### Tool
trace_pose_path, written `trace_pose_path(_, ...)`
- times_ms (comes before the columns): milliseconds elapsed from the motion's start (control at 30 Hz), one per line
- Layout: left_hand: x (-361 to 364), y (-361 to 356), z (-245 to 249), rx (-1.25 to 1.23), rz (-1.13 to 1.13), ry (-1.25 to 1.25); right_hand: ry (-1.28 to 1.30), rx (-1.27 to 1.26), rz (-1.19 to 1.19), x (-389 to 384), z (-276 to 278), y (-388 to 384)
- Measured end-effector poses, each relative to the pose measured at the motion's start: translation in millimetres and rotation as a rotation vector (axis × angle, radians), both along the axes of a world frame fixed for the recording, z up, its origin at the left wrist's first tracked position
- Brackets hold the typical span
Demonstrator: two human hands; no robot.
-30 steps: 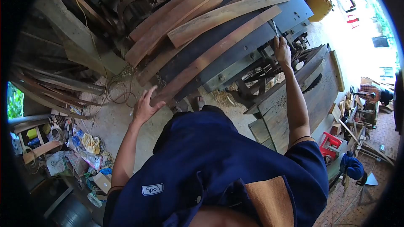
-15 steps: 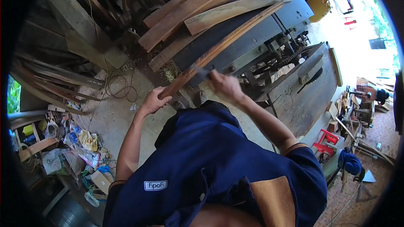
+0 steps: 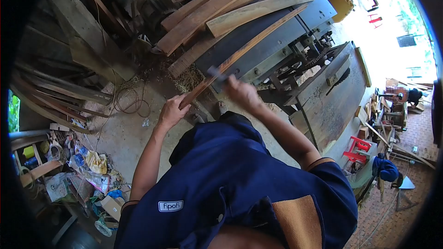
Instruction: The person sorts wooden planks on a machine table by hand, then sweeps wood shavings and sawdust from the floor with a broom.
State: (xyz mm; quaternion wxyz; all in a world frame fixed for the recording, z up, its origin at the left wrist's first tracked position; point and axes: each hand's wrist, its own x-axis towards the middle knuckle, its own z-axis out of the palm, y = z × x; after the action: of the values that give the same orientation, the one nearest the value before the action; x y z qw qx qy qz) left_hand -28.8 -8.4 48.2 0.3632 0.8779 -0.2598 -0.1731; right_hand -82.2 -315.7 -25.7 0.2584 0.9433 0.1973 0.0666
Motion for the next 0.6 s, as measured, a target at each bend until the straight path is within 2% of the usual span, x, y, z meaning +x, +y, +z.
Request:
trace_pose_path(33,-1.8,1.6,0.0,-0.015,-0.005,0.011,-0.251,0.034,-0.092,5.2,22.2,-19.9)
trace_pose_path(67,-3.6,2.7,-0.7,-0.015,-0.011,0.015,0.003,0.727,-0.511,19.1,67.4,-33.4)
trace_pose_path(100,-3.4,3.2,-0.4,-0.01,-0.008,0.025,-0.197,0.55,-0.54,31.8,53.7,-60.2)
trace_pose_path(133,-1.2,2.8,0.5,-0.007,-0.006,0.032,-0.111,0.728,-0.63,43.6,61.9,-78.6)
trace_pose_path(167,0.5,2.5,2.1,-0.009,-0.018,0.023,-0.099,0.721,-0.636,48.3,62.0,-83.2)
trace_pose_path(233,1.9,4.5,4.7,-0.017,-0.034,-0.038,-0.187,0.338,-0.395,40.7,35.2,-64.0)
trace_pose_path(267,3.0,7.8,0.7,-0.027,-0.028,-0.014,-0.117,0.515,-0.307,28.7,33.5,-42.2)
trace_pose_path(300,2.5,14.8,-0.2,-0.031,-0.038,-0.018,-0.05,0.263,-0.245,17.6,45.0,-10.6)
trace_pose_path(367,-1.3,31.2,-1.9,-0.004,-0.042,-0.022,0.157,0.806,-0.324,14.4,72.8,3.4)
trace_pose_path(400,-3.4,39.4,2.7,-0.004,-0.045,-0.02,0.143,0.643,-0.416,21.8,55.5,-12.6)
trace_pose_path(433,-6.6,49.4,11.8,0.014,-0.026,0.054,-0.013,0.688,-0.507,28.5,59.1,-33.2)
trace_pose_path(467,-9.7,58.1,17.4,0.034,-0.008,0.124,-0.055,0.673,-0.542,39.6,61.0,-60.3)
trace_pose_path(500,-11.3,63.8,16.2,0.041,-0.011,0.121,-0.124,0.664,-0.623,55.8,42.4,-90.2)
trace_pose_path(567,-9.4,65.9,12.0,0.142,-0.041,0.036,-0.133,0.776,-0.657,73.2,52.6,-117.5)
trace_pose_path(600,-8.7,59.2,15.8,0.188,-0.065,-0.031,-0.23,0.748,-0.652,76.2,47.0,-112.6)
